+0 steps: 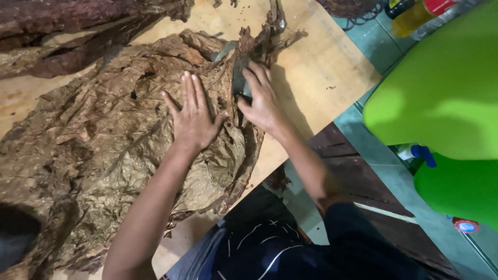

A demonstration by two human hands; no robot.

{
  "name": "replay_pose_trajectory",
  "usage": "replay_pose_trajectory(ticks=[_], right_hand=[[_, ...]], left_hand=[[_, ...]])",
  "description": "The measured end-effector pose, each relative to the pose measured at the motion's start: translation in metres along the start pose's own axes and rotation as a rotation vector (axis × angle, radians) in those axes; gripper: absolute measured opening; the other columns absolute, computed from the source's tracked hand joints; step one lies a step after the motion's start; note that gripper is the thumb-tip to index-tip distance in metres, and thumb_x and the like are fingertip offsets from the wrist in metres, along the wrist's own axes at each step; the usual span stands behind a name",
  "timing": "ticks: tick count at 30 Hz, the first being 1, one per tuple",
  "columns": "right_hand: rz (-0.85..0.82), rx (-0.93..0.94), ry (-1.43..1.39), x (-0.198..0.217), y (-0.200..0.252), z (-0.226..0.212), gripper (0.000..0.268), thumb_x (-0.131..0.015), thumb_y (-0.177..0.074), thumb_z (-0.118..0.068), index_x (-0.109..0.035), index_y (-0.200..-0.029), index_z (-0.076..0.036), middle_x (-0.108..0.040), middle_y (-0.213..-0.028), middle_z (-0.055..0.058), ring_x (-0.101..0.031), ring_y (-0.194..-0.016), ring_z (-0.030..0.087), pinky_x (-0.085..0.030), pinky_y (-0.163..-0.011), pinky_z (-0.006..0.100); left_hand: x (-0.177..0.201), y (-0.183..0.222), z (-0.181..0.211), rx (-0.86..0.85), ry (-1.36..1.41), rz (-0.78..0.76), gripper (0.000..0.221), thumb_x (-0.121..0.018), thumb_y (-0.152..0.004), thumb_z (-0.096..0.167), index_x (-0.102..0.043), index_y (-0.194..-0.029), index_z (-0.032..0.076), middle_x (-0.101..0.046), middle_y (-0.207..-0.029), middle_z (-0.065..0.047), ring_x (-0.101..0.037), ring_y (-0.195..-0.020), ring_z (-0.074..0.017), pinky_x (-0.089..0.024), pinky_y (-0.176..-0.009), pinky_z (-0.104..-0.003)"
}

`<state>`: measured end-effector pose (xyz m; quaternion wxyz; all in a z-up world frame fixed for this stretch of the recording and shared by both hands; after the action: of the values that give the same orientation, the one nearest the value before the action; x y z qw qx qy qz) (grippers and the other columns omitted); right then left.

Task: Flattening large dried tobacco leaves on a table and weighing them down with stones to keep them flat.

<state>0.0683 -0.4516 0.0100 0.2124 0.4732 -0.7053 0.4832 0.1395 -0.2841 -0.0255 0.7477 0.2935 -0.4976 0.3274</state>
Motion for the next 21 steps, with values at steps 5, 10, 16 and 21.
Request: replay_pose_trajectory(ticks=[5,10,16,21], right_hand=[[-0.267,-0.140,0.221,-0.018,-0.021,0.004,0.079,-0.087,-0.069,-0.006,-0.054,-0.139,0.013,-0.045,-0.142,0.038,-0.038,-0.139,0.054,-0.036,-0.117,0.059],[-0.572,-0.277,0.409,-0.035,-0.040,0.015,0.106,-0.073,-0.066,0.004,-0.024,-0.159,0.002,-0.021,-0.156,0.048,-0.019,-0.151,0.060,-0.014,-0.127,0.067],[-0.450,-0.522,0.024,0.025,-0.070,-0.012,0.030,-0.083,-0.085,-0.014,-0.066,-0.109,-0.006,-0.066,-0.103,0.006,-0.064,-0.074,0.016,-0.061,-0.056,0.020],[0.154,-0.182,-0.609,0.063,-0.058,0.024,0.091,-0.099,-0.091,-0.011,-0.043,-0.158,-0.037,-0.036,-0.164,0.017,-0.053,-0.145,0.043,-0.070,-0.112,0.055]], left_hand=[[-0.013,-0.008,-0.003,0.033,-0.114,-0.054,0.111,-0.043,-0.098,0.069,0.005,-0.169,-0.001,0.008,-0.177,-0.024,0.011,-0.164,-0.0346,0.017,-0.119,-0.076],[-0.008,-0.007,-0.002,0.078,-0.252,-0.168,0.108,-0.021,-0.101,0.079,0.022,-0.162,0.001,0.033,-0.170,-0.012,0.031,-0.155,-0.0279,0.016,-0.121,-0.072],[-0.009,-0.011,-0.005,0.068,-0.166,-0.153,0.107,-0.027,-0.101,0.077,0.019,-0.164,0.004,0.029,-0.171,-0.013,0.029,-0.157,-0.0276,0.022,-0.117,-0.072],[-0.009,-0.011,-0.003,0.080,-0.222,-0.168,0.112,-0.026,-0.098,0.083,0.022,-0.163,0.005,0.031,-0.171,-0.008,0.032,-0.155,-0.0255,0.014,-0.120,-0.074]])
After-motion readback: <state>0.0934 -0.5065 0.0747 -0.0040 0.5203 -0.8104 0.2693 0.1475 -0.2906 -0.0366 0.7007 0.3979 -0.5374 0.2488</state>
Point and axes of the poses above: each hand's wrist, its own y-axis away from the middle knuckle, its own x-axis out of the back of the hand, z = x × y, the point moved 4 cm from there along -y, towards the middle knuckle
